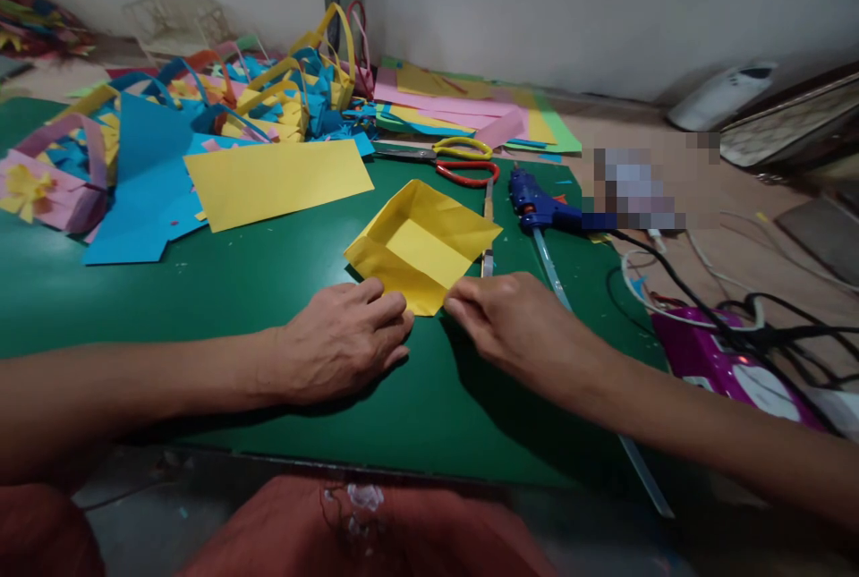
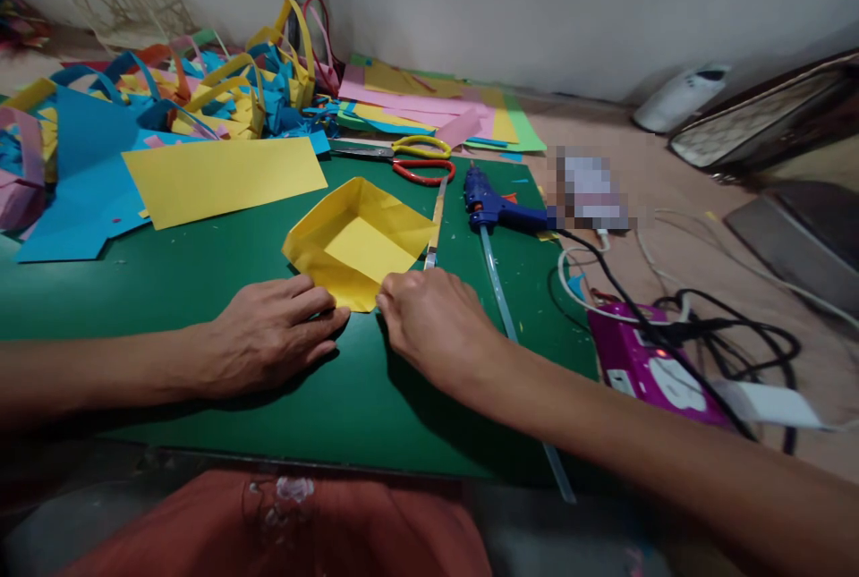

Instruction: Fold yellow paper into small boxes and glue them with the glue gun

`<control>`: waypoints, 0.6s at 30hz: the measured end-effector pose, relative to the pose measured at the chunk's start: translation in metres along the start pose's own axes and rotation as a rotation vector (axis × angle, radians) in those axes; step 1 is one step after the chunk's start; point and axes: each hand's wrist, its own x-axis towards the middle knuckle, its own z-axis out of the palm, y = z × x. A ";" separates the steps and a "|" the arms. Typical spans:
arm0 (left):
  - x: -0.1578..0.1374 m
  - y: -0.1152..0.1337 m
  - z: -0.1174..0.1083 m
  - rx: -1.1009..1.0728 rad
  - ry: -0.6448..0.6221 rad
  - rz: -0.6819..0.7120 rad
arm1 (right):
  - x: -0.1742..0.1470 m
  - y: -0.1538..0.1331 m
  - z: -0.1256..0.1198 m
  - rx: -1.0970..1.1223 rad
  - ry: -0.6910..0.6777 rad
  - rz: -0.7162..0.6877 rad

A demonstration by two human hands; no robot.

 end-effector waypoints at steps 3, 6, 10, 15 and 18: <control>0.000 0.000 0.000 0.006 0.015 0.003 | -0.014 0.006 0.000 -0.057 -0.005 -0.020; 0.001 0.000 0.000 0.004 0.030 0.008 | -0.026 0.005 0.007 -0.170 -0.025 -0.164; 0.002 0.001 -0.001 0.004 0.021 -0.003 | -0.027 -0.003 0.016 -0.367 -0.038 -0.251; 0.002 0.002 -0.002 -0.012 0.011 0.002 | -0.020 -0.012 0.014 -0.474 -0.155 -0.253; 0.002 0.001 -0.003 -0.021 0.004 -0.002 | -0.019 -0.013 0.014 -0.478 -0.196 -0.238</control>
